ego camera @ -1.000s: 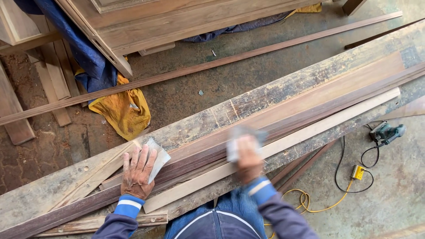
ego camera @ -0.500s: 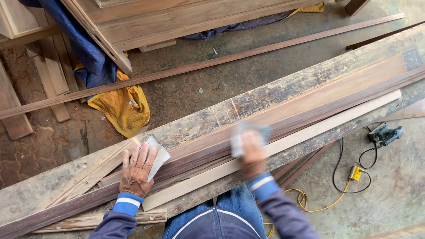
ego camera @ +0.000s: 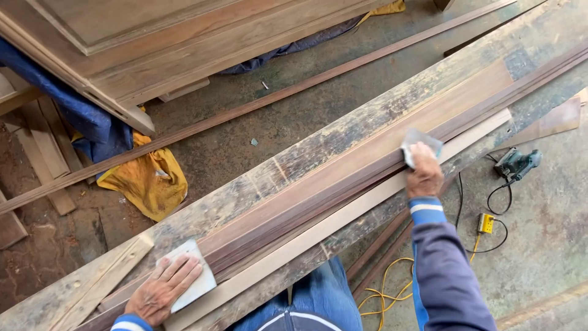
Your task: Sand the surface of long wooden trim pieces using sandpaper.
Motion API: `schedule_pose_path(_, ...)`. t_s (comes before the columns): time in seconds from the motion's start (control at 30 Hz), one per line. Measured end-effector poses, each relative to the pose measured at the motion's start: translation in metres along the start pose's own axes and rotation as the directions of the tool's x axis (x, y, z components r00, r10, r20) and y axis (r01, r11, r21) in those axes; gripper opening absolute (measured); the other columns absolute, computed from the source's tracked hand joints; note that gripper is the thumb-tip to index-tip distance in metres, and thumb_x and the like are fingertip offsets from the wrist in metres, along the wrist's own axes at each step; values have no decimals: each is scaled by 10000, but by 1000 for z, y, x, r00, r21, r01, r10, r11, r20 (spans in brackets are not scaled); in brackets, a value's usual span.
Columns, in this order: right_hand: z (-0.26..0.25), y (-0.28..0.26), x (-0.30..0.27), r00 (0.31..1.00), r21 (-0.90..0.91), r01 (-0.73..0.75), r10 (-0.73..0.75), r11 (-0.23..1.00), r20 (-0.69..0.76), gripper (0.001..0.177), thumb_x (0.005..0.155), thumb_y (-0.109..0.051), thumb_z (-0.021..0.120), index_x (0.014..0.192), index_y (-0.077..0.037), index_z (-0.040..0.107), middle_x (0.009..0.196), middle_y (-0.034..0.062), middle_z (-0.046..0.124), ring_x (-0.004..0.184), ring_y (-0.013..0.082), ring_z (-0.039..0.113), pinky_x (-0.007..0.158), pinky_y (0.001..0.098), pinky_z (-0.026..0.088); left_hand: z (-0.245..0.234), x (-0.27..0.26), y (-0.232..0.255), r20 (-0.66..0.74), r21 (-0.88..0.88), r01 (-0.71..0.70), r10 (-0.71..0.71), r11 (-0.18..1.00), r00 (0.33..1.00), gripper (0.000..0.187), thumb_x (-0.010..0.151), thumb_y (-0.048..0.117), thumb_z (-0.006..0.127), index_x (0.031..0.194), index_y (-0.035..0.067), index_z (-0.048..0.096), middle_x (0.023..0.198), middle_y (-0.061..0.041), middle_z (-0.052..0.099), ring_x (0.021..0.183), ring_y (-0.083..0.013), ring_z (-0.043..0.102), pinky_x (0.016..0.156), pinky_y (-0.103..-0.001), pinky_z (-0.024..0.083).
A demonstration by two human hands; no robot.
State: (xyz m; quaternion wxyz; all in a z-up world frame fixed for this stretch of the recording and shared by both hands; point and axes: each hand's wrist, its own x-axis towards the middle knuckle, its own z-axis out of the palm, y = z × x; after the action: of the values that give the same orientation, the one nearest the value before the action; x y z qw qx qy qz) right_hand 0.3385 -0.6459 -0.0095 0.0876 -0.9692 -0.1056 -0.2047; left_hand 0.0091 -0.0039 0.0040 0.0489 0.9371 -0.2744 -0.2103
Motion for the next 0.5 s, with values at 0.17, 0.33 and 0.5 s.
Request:
schedule_pose_path(0.17,23,29,5,998,-10,-42,42,999,36,283,1056,-10,603,1312,-71,708,1392,187,678,1325,370,658,1141,445,537,-33,98,40,100,2,-21,21,1000,995,881,817,-14,528,1610,210,216,1674,-99,262,1542,-287,242,1225,-500,177)
schedule_pose_path(0.33,1,10,12,998,84,-65,63,994,24,406,934,63,573,1308,-41,694,1392,208,672,1343,396,622,1128,452,520,-121,326,136,-146,18,-207,207,978,967,698,972,206,565,1590,108,255,1617,-184,340,1495,-304,316,1209,-485,281)
schedule_pose_path(0.5,-3,12,12,997,102,-51,44,994,63,486,870,103,562,1323,-23,686,1416,204,657,1360,392,606,1139,460,509,-136,435,190,-284,66,-154,166,986,944,706,1014,161,529,1640,112,207,1697,-127,263,1542,-254,299,1270,-411,266)
